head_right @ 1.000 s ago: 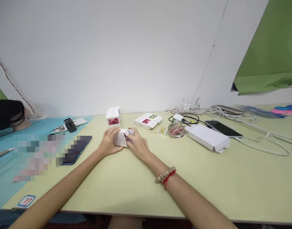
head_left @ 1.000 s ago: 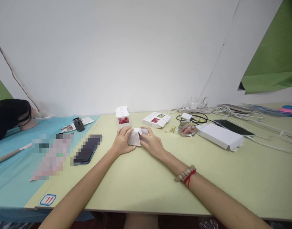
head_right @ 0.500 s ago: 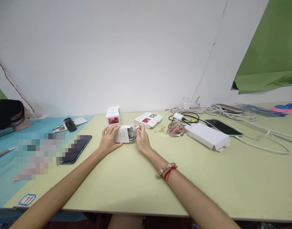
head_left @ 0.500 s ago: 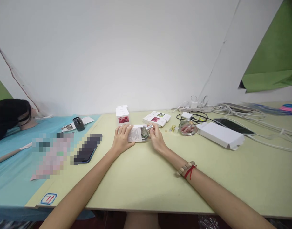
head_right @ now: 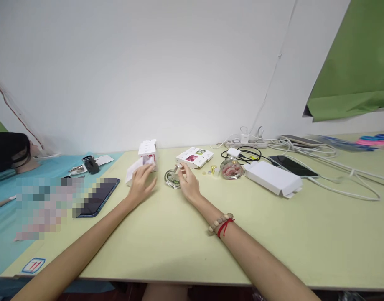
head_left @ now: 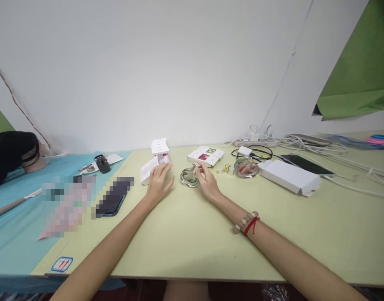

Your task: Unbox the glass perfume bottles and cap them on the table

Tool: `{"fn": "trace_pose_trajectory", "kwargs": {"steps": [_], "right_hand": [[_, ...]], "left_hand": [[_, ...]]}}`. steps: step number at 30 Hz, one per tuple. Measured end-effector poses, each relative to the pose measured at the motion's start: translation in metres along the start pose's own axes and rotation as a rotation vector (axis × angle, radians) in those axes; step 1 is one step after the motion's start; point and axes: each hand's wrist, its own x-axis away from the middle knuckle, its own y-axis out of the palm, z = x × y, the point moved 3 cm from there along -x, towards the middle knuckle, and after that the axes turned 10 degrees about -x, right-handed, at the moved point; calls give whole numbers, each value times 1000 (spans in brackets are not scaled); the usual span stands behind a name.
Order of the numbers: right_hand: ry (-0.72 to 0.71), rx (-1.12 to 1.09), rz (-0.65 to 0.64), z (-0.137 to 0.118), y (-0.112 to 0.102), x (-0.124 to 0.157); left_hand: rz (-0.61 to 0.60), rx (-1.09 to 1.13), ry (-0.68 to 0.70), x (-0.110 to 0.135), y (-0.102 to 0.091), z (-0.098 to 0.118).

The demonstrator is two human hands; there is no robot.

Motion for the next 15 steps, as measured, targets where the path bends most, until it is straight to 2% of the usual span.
{"fn": "trace_pose_trajectory", "kwargs": {"steps": [4, 9, 15], "right_hand": [[-106, 48, -92, -26, 8, 12], [-205, 104, -174, -48, 19, 24], [-115, 3, -11, -34, 18, 15]], "left_hand": [[-115, 113, 108, 0, 2, 20], [-227, 192, 172, 2, 8, 26], [-184, 235, 107, 1, 5, 26]]}}
